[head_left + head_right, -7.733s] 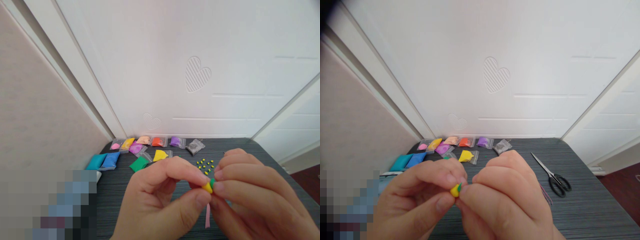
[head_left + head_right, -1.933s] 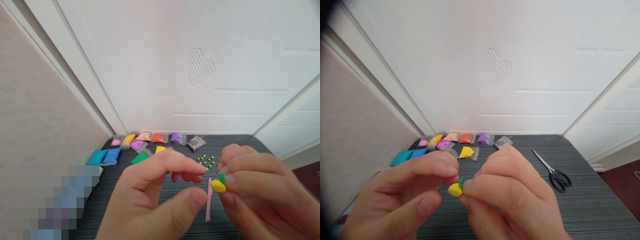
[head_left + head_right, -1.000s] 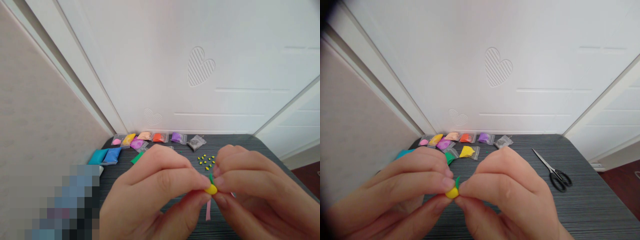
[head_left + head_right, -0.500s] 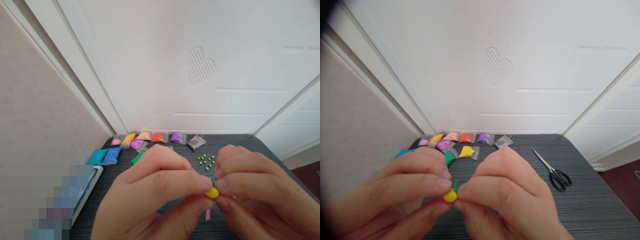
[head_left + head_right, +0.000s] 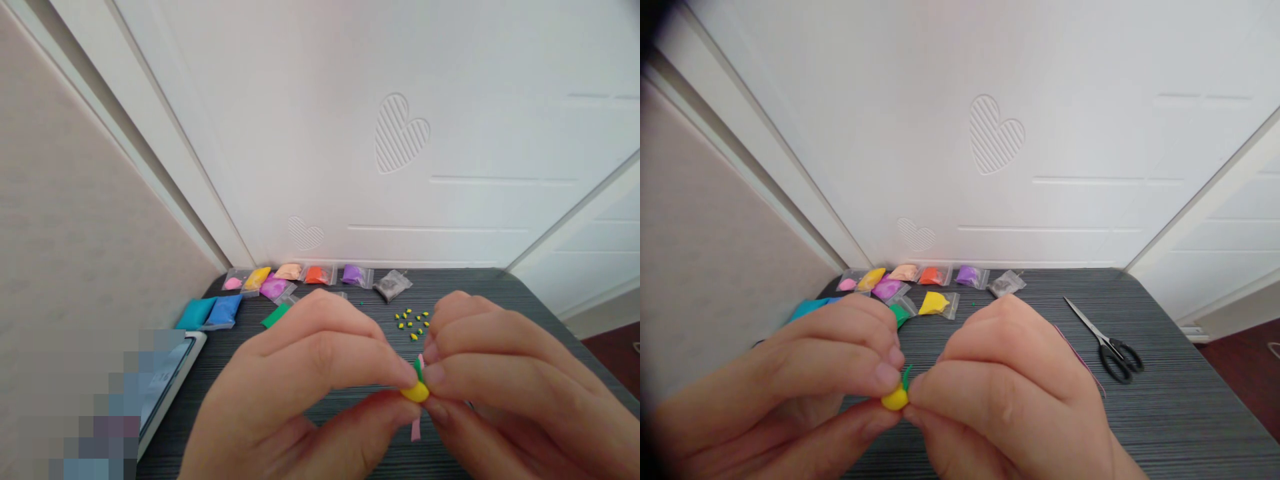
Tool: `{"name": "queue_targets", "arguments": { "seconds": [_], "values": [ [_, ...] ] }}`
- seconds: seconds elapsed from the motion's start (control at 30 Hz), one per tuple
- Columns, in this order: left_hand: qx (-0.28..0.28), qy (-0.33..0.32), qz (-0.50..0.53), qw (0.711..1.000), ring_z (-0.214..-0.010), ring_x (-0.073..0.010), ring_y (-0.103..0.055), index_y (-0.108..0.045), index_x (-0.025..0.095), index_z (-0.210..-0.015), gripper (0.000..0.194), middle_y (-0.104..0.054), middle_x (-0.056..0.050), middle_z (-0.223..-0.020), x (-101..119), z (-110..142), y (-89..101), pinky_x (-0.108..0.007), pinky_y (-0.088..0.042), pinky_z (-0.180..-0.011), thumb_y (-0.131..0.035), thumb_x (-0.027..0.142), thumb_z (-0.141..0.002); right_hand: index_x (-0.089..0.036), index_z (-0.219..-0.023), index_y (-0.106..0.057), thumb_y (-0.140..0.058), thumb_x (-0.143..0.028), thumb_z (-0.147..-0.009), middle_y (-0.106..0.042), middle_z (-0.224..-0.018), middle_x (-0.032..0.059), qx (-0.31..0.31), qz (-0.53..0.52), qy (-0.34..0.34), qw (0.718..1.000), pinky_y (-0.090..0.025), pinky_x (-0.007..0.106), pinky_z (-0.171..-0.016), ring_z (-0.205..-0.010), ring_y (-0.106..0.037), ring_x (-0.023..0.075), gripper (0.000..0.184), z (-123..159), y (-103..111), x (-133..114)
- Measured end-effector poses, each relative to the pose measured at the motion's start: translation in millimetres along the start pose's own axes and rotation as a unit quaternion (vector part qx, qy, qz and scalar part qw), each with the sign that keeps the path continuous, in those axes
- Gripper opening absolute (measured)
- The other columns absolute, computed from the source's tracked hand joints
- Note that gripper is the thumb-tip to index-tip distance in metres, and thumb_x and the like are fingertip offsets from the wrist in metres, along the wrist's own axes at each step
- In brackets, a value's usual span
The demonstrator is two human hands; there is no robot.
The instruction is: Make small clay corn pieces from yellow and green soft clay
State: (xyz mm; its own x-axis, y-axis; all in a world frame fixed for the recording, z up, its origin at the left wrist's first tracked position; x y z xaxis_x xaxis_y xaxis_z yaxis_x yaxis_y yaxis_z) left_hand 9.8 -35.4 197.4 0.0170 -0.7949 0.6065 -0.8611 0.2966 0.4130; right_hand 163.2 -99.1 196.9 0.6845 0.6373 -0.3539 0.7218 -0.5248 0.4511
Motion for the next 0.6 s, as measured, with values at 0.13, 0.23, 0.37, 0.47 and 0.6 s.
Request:
{"name": "queue_targets", "arguments": {
  "seconds": [0.13, 0.23, 0.37, 0.47, 0.6],
  "values": [
    [0.01, 0.045, 0.033, 0.998, -0.074, -0.0153, -0.06, -0.061, 0.027, -0.09, 0.028, -0.064, 0.002, -0.073, 0, 3, -0.4, -0.025, -0.049, -0.071, -0.069, 0.027, -0.063, -0.022, -0.084, -0.058, -0.067, -0.019, -0.066, -0.058, -0.074, -0.0034, 0.001, -0.005, -0.017, 1.0, -0.051, 0.027, -0.069, -0.073, -0.056, 0.0112, 0.02, 3, -1, -1],
    [0.025, 0.082, 0.068, 0.994, -0.075, -0.016, -0.06, -0.059, 0.027, -0.096, 0.031, -0.065, 0.001, -0.077, 0, 6, -5.4, -0.026, -0.05, -0.07, -0.066, 0.032, -0.066, -0.023, -0.085, -0.058, -0.066, -0.018, -0.067, -0.058, -0.075, -0.0041, 0.02, -0.007, -0.036, 0.999, -0.05, 0.028, -0.071, -0.072, -0.056, 0.0106, 0.021, 6, -2, -2],
    [0.054, 0.11, 0.136, 0.983, -0.073, -0.0155, -0.059, -0.056, 0.026, -0.101, 0.031, -0.064, -0.001, -0.078, -1, 11, -14.9, -0.027, -0.051, -0.069, -0.061, 0.033, -0.071, -0.023, -0.084, -0.059, -0.067, -0.016, -0.065, -0.059, -0.076, -0.0041, 0.012, -0.006, -0.03, 0.999, -0.05, 0.027, -0.071, -0.071, -0.056, 0.0101, 0.021, 6, -3, -4],
    [0.044, 0.118, 0.192, 0.973, -0.072, -0.0143, -0.057, -0.056, 0.026, -0.101, 0.03, -0.063, -0.001, -0.077, -3, 11, -18.6, -0.026, -0.05, -0.068, -0.061, 0.029, -0.072, -0.022, -0.082, -0.059, -0.067, -0.017, -0.066, -0.059, -0.076, -0.0037, 0.007, -0.018, -0.03, 0.999, -0.05, 0.027, -0.07, -0.071, -0.056, 0.0102, 0.019, 5, -2, -3],
    [0.023, 0.143, 0.269, 0.952, -0.075, -0.0138, -0.057, -0.055, 0.026, -0.102, 0.031, -0.062, 0.0, -0.081, -3, 9, -17.3, -0.024, -0.048, -0.069, -0.061, 0.02, -0.072, -0.02, -0.079, -0.059, -0.066, -0.015, -0.065, -0.059, -0.073, -0.0025, 0.018, -0.031, -0.02, 0.999, -0.051, 0.026, -0.066, -0.069, -0.056, 0.0103, 0.016, 3, -3, -1]
  ]
}}
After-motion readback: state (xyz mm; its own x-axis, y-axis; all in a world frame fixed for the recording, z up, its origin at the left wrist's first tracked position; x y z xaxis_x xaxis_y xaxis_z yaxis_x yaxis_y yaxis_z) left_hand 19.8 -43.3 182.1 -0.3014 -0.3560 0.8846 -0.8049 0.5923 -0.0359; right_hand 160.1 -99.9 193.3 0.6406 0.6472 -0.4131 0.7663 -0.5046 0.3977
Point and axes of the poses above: each hand's wrist, its own z-axis away from the middle knuckle, its own y-axis out of the back of the hand, x = y × z, the point moved 2 cm from there along -z, towards the middle knuckle
